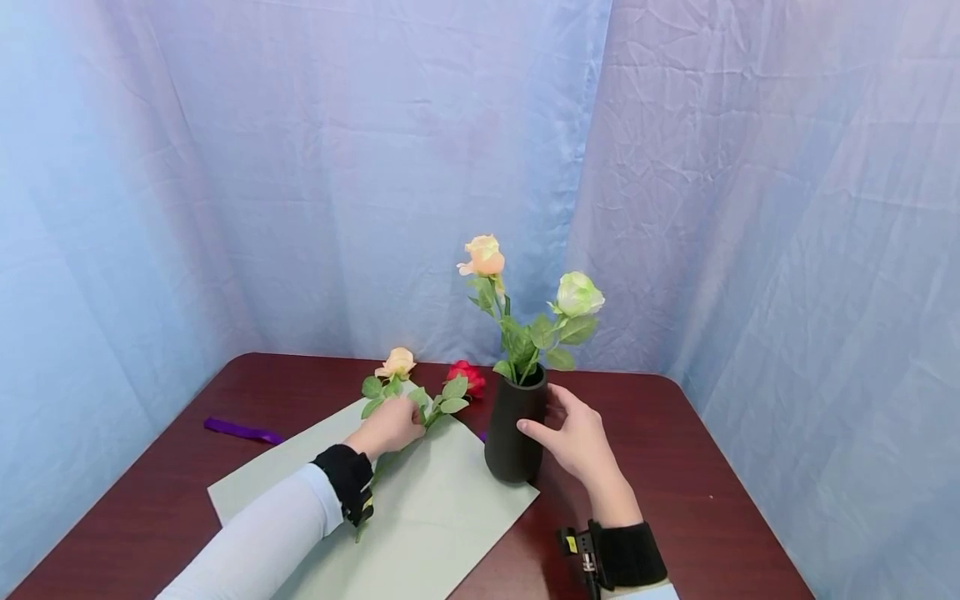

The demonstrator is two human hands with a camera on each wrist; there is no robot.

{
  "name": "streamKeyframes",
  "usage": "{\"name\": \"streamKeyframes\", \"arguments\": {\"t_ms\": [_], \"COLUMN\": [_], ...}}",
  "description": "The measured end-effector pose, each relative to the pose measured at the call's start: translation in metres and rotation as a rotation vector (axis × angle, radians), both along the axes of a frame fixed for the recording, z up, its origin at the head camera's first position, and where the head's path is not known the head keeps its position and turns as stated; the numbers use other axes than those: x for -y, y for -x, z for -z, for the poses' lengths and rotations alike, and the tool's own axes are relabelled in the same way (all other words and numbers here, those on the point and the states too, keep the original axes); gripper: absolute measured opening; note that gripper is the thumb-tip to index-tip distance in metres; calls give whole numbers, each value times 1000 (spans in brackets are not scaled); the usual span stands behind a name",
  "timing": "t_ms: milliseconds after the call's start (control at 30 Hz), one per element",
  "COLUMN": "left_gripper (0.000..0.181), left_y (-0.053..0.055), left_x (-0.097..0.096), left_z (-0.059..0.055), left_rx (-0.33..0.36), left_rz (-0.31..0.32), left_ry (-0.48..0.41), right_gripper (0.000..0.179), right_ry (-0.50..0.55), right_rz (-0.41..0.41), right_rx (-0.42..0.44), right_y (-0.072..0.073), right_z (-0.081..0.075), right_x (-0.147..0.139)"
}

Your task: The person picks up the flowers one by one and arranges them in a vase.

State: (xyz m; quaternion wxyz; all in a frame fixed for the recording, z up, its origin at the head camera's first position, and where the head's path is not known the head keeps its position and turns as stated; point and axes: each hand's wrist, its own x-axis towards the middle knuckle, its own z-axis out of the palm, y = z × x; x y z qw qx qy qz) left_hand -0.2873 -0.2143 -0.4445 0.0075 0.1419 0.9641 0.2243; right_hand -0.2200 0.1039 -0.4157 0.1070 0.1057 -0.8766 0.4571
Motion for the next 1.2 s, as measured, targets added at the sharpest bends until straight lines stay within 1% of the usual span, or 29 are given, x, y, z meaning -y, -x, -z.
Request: {"name": "streamKeyframes", "arguments": {"t_ms": [167, 333, 433, 600, 800, 1033, 1133, 1200], "left_gripper": [31, 24, 23, 25, 26, 31, 31, 32], "left_y": [3, 4, 4, 5, 4, 5, 5, 5], "left_x": [-2, -5, -7, -10, -9, -10, -10, -9], "left_z": [-1, -2, -1, 0, -2, -5, -5, -6], "left_rx": [6, 19, 7, 9, 41, 42, 48, 36], "left_rz": [-18, -41, -54, -79, -92, -72, -51, -27], "left_ry": [1, 32, 62, 105, 84, 94, 82, 73], "right_gripper": [76, 76, 77, 78, 79, 77, 77, 77], "right_ry": [-1, 1, 2, 5, 9, 2, -6, -8], "right_rz": [-2, -1, -2, -3, -12, -1, 4, 8], "right_rx": [0, 3, 2, 10, 17, 17, 19, 18], "right_y": [0, 0, 0, 0, 0, 0, -1, -2], "right_z": [-1, -1, -1, -1, 0, -1, -1, -1], "right_x": [0, 0, 0, 0, 1, 0, 0, 0]}}
